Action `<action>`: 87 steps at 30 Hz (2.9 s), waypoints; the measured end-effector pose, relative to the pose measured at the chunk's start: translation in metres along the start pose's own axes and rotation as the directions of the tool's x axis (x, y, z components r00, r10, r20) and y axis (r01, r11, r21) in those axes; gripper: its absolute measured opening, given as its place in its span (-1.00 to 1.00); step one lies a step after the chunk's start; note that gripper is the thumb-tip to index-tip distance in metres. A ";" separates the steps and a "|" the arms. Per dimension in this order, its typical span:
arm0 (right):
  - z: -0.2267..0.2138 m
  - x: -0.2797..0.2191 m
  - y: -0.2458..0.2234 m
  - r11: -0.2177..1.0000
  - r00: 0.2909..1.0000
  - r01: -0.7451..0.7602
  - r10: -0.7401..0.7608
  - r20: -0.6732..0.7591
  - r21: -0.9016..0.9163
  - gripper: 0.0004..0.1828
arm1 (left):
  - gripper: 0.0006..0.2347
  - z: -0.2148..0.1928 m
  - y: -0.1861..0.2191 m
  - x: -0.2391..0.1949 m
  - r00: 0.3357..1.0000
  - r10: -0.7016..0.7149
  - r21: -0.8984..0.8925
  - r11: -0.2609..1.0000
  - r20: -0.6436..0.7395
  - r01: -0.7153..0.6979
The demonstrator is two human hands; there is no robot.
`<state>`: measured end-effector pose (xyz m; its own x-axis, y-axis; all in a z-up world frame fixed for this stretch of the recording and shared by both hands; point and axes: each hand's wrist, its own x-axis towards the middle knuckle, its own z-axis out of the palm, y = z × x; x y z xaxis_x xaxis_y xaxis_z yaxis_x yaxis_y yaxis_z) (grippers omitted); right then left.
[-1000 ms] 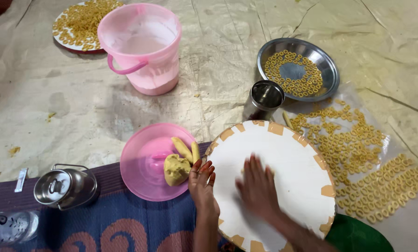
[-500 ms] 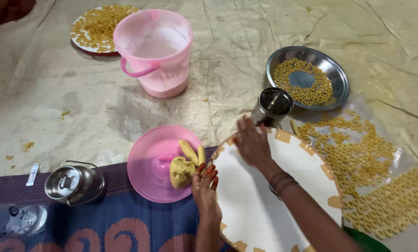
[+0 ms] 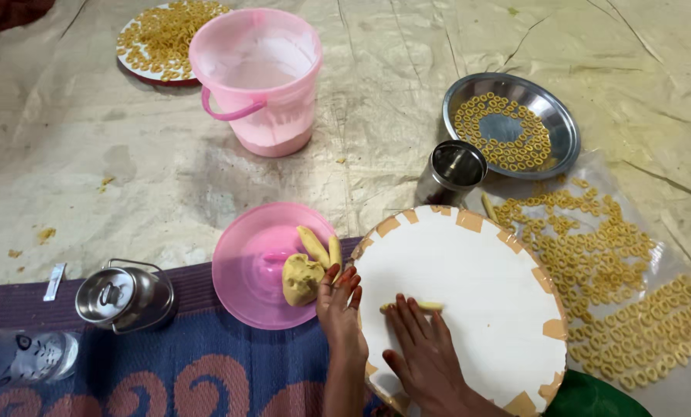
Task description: The person rolls small pieces of dough into thin strips on a flat board, then joins the ends to form small rings. The rings are placed on a nearby plastic sheet and in a metal bowl.
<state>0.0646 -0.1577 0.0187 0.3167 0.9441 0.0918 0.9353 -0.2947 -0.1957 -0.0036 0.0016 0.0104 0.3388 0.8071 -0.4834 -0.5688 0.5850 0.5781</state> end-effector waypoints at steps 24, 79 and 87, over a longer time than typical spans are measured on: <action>-0.009 0.026 -0.012 0.999 0.997 0.004 -0.007 0.081 0.041 -0.39 | -0.66 -0.001 0.009 0.002 1.000 0.021 -0.033 0.999 0.023 -0.020; 0.018 -0.011 0.171 -0.031 0.683 -0.072 0.727 0.071 0.997 -0.64 | -0.66 -0.003 0.018 0.004 0.995 0.095 0.006 0.995 0.031 -0.096; 0.000 -0.062 0.059 0.997 0.982 -0.022 0.036 -0.185 0.079 -0.33 | -0.66 0.004 0.009 0.003 0.996 0.087 0.093 0.992 0.019 -0.088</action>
<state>0.1002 -0.2335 0.0011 0.3739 0.8893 0.2633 0.9129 -0.3027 -0.2739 -0.0047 0.0097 0.0175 0.3023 0.8561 -0.4191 -0.5244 0.5166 0.6769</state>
